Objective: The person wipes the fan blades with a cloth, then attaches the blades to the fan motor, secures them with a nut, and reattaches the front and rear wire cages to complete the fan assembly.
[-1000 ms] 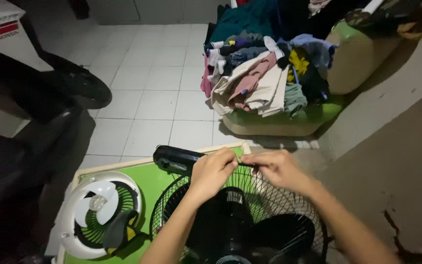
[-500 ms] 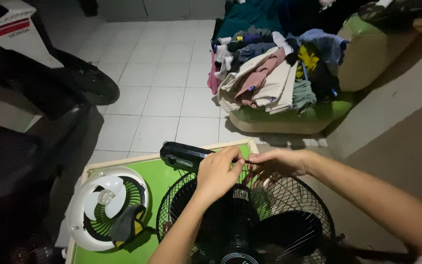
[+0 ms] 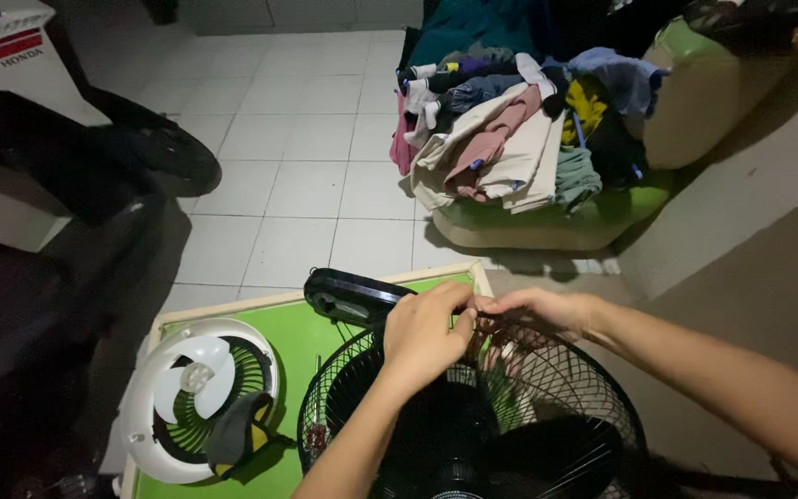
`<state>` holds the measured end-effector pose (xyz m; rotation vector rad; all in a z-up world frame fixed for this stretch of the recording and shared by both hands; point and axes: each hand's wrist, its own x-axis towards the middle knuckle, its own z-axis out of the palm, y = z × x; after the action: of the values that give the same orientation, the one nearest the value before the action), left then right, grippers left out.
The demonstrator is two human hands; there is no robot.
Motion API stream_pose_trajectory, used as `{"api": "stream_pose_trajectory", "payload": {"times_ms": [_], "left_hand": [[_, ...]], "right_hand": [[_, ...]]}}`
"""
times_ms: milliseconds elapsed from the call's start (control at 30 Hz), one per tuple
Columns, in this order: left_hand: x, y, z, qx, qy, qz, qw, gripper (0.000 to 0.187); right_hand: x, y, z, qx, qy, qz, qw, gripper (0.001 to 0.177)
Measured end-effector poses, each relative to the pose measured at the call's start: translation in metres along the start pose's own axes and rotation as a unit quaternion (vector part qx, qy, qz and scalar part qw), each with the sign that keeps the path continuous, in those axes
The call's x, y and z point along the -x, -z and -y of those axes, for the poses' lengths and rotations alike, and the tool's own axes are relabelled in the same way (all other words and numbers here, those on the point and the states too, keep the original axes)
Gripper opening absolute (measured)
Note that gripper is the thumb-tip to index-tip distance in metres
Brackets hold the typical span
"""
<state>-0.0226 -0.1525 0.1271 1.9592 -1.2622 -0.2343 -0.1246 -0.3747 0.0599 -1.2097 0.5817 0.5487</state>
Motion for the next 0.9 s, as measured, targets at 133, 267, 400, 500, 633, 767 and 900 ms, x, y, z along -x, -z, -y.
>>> {"api": "stream_pose_trajectory", "payload": {"times_ms": [133, 267, 400, 500, 633, 767, 900], "left_hand": [[-0.001, 0.008, 0.005, -0.015, 0.025, 0.004, 1.000, 0.013], [0.002, 0.009, 0.004, -0.016, 0.005, -0.012, 1.000, 0.014], [0.008, 0.006, -0.006, 0.003, 0.001, -0.018, 1.000, 0.015], [0.008, 0.004, -0.010, 0.007, -0.014, -0.026, 1.000, 0.016], [0.001, 0.007, 0.000, 0.003, 0.008, -0.031, 0.999, 0.017], [0.006, 0.005, 0.010, -0.006, -0.033, -0.067, 0.997, 0.015], [0.012, 0.002, 0.015, -0.045, -0.048, -0.124, 0.990, 0.017]], "right_hand": [[-0.001, -0.006, 0.001, 0.022, -0.005, 0.033, 0.999, 0.064], [-0.005, -0.009, -0.006, 0.000, 0.037, 0.021, 0.999, 0.070], [0.001, -0.003, -0.004, -0.008, 0.042, 0.180, 0.983, 0.072], [0.006, -0.004, 0.000, -0.035, 0.023, 0.162, 0.986, 0.068], [0.010, -0.012, 0.006, 0.143, 0.130, -0.002, 0.981, 0.066], [0.029, -0.003, -0.008, 0.248, 0.247, -0.054, 0.935, 0.072], [0.076, 0.028, -0.075, 0.217, 0.233, -0.191, 0.929, 0.082]]}}
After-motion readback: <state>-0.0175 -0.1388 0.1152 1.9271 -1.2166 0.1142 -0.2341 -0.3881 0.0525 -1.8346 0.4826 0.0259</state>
